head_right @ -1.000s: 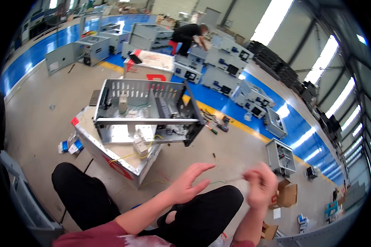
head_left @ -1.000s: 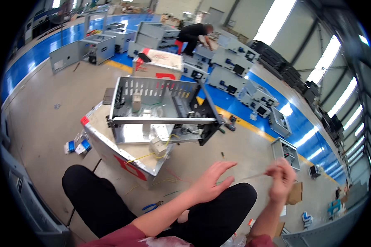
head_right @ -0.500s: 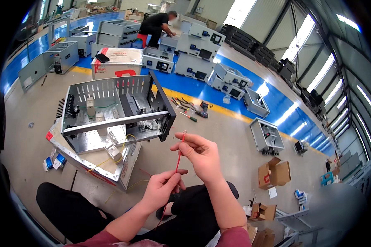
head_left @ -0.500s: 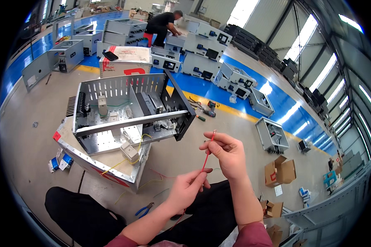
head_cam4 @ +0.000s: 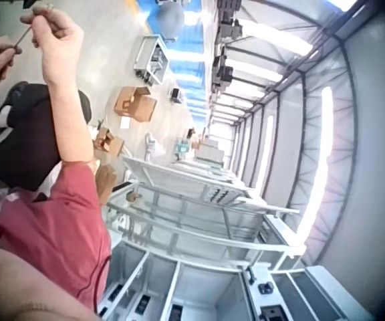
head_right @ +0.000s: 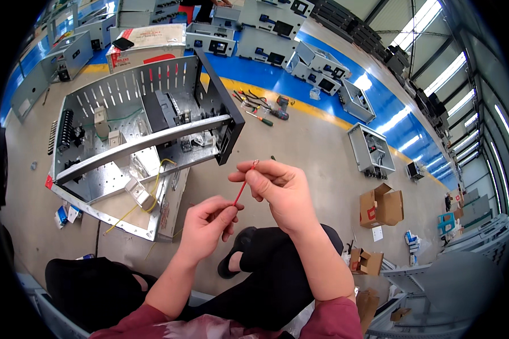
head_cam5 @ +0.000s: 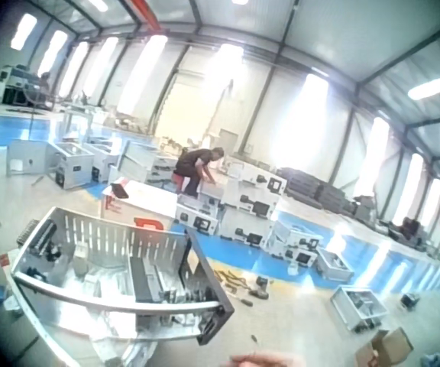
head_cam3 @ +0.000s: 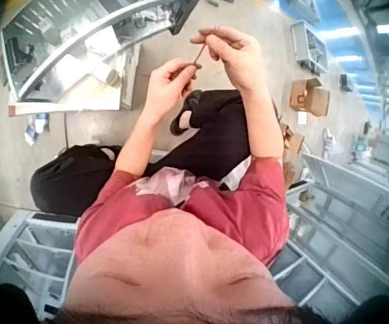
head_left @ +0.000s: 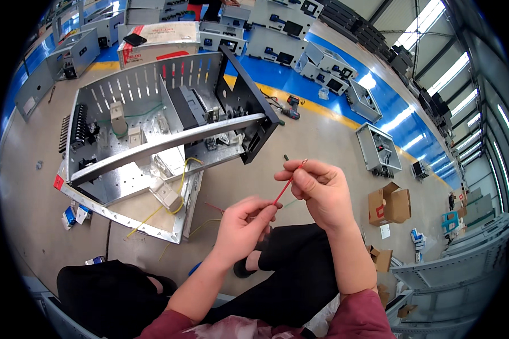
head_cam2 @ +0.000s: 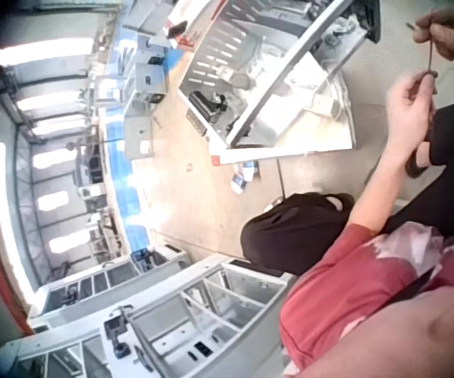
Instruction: The person sits on the floor and wires a yellow cable into a white electrical box mounted on a metal frame. They use pliers to strip the wire ends and a screwdriver to tighten the connections inside the box.
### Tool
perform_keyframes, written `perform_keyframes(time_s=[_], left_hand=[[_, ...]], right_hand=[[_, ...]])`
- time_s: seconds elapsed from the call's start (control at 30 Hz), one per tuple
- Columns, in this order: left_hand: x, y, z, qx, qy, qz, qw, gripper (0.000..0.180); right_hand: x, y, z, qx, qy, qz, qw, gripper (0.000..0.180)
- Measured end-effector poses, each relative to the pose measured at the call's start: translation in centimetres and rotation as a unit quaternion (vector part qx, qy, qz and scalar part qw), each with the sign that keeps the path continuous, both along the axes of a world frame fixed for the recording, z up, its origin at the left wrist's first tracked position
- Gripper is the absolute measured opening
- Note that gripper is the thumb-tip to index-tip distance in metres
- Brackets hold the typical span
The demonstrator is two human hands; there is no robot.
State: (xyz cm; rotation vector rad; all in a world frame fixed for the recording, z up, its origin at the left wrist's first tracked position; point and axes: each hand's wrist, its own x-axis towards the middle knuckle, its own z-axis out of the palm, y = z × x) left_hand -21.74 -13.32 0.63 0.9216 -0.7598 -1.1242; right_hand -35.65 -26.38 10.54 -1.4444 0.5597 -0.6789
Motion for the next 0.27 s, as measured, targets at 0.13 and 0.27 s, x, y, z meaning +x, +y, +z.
perform_keyframes(time_s=[0.13,0.27], left_hand=[[0.3,-0.3,-0.3,-0.02,0.007,-0.004,1.0,0.022],[0.5,-0.2,-0.3,-0.036,0.038,0.016,0.998,0.022]], right_hand=[[0.2,0.0,-0.5,0.017,-0.014,-0.02,1.0,0.031],[1.0,-0.1,-1.4,0.012,-0.012,-0.012,1.0,0.031]])
